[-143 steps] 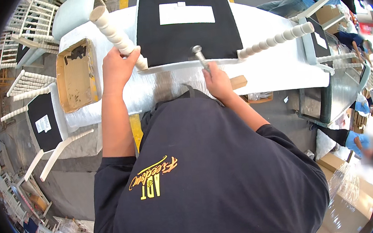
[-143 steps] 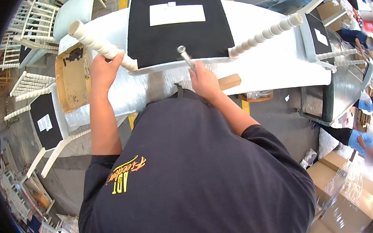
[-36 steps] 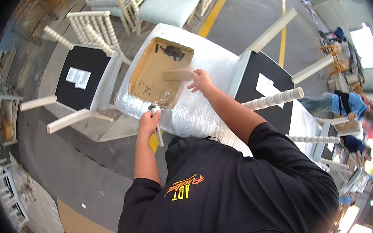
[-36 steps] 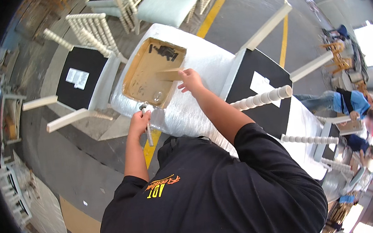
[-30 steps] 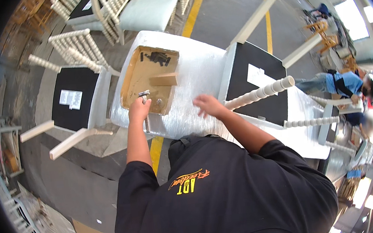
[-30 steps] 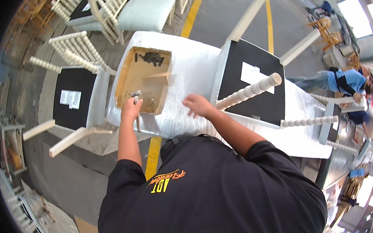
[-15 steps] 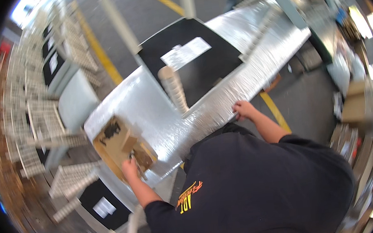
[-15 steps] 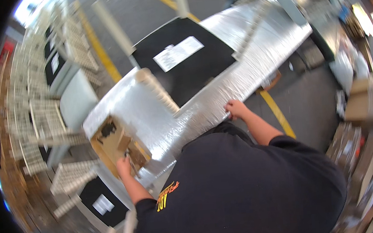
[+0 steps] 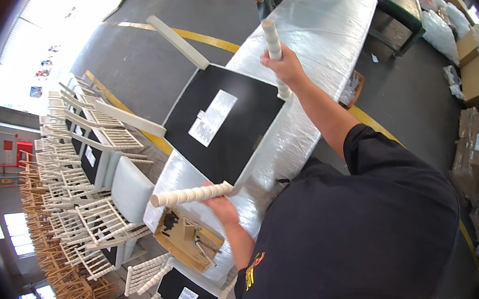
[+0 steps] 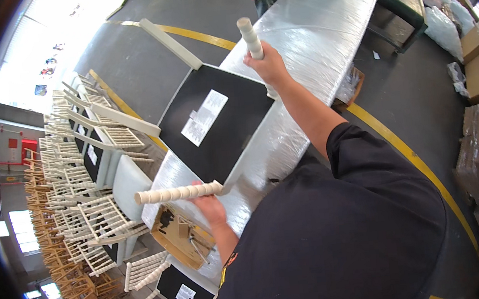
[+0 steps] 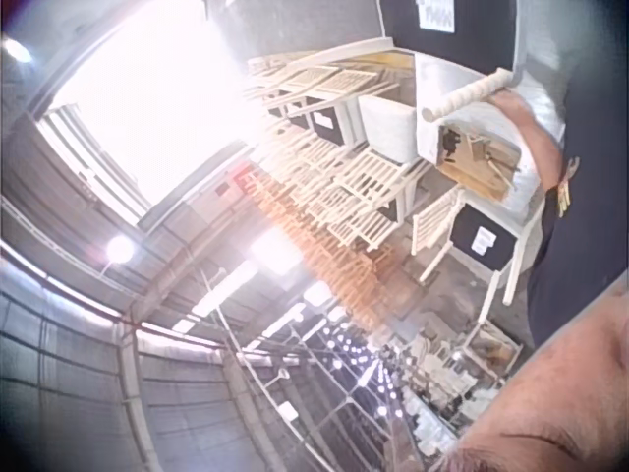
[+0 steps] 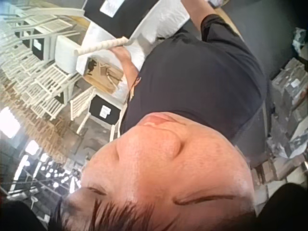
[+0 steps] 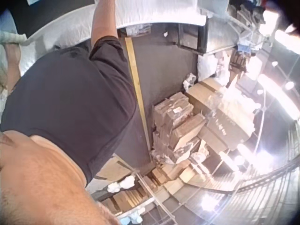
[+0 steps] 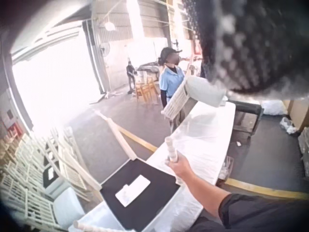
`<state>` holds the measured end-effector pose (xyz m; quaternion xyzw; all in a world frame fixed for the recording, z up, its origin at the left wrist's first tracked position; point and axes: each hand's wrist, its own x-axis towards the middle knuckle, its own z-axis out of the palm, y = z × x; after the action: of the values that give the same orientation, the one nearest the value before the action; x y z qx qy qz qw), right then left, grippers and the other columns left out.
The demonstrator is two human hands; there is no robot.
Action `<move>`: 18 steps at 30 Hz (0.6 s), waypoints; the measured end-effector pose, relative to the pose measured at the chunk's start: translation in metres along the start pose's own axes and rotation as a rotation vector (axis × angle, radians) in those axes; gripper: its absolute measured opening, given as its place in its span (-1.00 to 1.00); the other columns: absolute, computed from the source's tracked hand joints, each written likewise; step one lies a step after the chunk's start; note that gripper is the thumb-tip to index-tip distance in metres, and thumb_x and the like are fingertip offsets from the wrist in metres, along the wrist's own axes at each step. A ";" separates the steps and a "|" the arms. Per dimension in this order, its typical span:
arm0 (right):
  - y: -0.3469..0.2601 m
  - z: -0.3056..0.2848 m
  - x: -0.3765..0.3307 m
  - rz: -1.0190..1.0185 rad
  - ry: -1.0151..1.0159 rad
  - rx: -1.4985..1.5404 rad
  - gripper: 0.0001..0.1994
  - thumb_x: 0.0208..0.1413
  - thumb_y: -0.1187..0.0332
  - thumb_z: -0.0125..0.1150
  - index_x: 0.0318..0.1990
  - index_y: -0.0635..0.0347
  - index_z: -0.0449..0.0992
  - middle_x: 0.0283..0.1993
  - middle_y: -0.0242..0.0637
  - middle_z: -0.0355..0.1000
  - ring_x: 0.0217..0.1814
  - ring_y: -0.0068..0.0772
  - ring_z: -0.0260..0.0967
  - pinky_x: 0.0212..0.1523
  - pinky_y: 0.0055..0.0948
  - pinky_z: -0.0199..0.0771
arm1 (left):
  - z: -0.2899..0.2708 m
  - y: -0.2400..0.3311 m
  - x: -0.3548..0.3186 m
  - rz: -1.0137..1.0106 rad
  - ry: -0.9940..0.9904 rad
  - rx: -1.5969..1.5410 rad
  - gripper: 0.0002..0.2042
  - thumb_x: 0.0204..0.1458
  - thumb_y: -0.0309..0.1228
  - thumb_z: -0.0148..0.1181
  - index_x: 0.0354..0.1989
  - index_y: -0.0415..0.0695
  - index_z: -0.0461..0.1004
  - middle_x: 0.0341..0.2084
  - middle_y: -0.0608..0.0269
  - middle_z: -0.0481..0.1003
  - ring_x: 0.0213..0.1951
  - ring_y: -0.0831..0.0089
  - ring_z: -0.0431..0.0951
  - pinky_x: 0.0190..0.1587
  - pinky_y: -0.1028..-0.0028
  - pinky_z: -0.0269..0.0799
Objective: The person assembles white chairs by inserting legs into the seat frame and securing them with a hammer and wooden block. The person repeatedly lifts and repositions chairs on a workbench, hammers each leg into place, and moves completed chairs aside.
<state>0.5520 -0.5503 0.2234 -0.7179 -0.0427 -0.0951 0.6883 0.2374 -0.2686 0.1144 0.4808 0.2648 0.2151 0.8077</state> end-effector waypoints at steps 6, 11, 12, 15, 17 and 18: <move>0.038 -0.032 0.038 0.077 -0.070 0.174 -0.81 -0.01 0.53 0.43 -0.28 0.11 0.53 -0.31 -0.47 0.48 -0.22 -0.56 0.40 -0.09 -0.44 0.38 | 0.063 -0.029 -0.001 0.013 0.066 -0.016 -0.06 0.37 0.34 -0.36 0.61 -0.20 -0.38 0.62 0.05 -0.26 0.62 0.23 -0.25 0.61 0.20 -0.25; 0.059 -0.082 0.112 0.049 -0.053 0.207 -0.77 -0.04 0.57 0.43 -0.25 0.09 0.54 -0.31 -0.47 0.50 -0.22 -0.57 0.43 -0.08 -0.44 0.42 | 0.142 -0.070 0.012 0.075 0.099 -0.051 -0.14 0.40 0.27 -0.28 0.62 -0.14 -0.23 0.60 0.15 -0.15 0.59 0.28 -0.14 0.59 0.20 -0.21; 0.061 -0.093 0.127 0.039 -0.057 0.204 -0.77 -0.05 0.57 0.44 -0.25 0.09 0.54 -0.31 -0.47 0.50 -0.21 -0.57 0.44 -0.07 -0.44 0.43 | 0.158 -0.077 0.018 0.055 0.067 -0.061 -0.15 0.40 0.27 -0.30 0.62 -0.13 -0.21 0.59 0.18 -0.11 0.58 0.30 -0.12 0.59 0.21 -0.20; 0.073 -0.131 0.173 0.047 0.004 0.215 -0.76 -0.05 0.57 0.45 -0.24 0.08 0.55 -0.30 -0.47 0.51 -0.20 -0.56 0.46 -0.06 -0.46 0.44 | 0.199 -0.094 0.035 0.013 -0.032 -0.017 -0.18 0.42 0.26 -0.40 0.62 -0.12 -0.16 0.53 0.30 0.03 0.54 0.37 0.00 0.57 0.27 -0.17; 0.096 -0.167 0.204 0.056 0.048 0.207 -0.75 -0.06 0.56 0.46 -0.23 0.09 0.56 -0.28 -0.45 0.53 -0.19 -0.55 0.46 -0.05 -0.46 0.43 | 0.230 -0.103 0.042 -0.078 -0.136 0.053 -0.24 0.46 0.18 -0.34 0.61 -0.11 -0.19 0.59 0.22 -0.10 0.59 0.30 -0.11 0.59 0.25 -0.23; 0.111 -0.183 0.220 0.078 0.068 0.200 -0.74 -0.07 0.56 0.47 -0.22 0.09 0.57 -0.27 -0.45 0.54 -0.18 -0.55 0.46 -0.05 -0.46 0.42 | 0.245 -0.109 0.045 -0.140 -0.144 0.114 -0.24 0.46 0.19 -0.38 0.60 -0.14 -0.15 0.58 0.21 -0.08 0.58 0.30 -0.11 0.59 0.26 -0.22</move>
<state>0.7741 -0.7536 0.1636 -0.6431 -0.0006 -0.0877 0.7607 0.4373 -0.4531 0.1047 0.5206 0.2509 0.1076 0.8090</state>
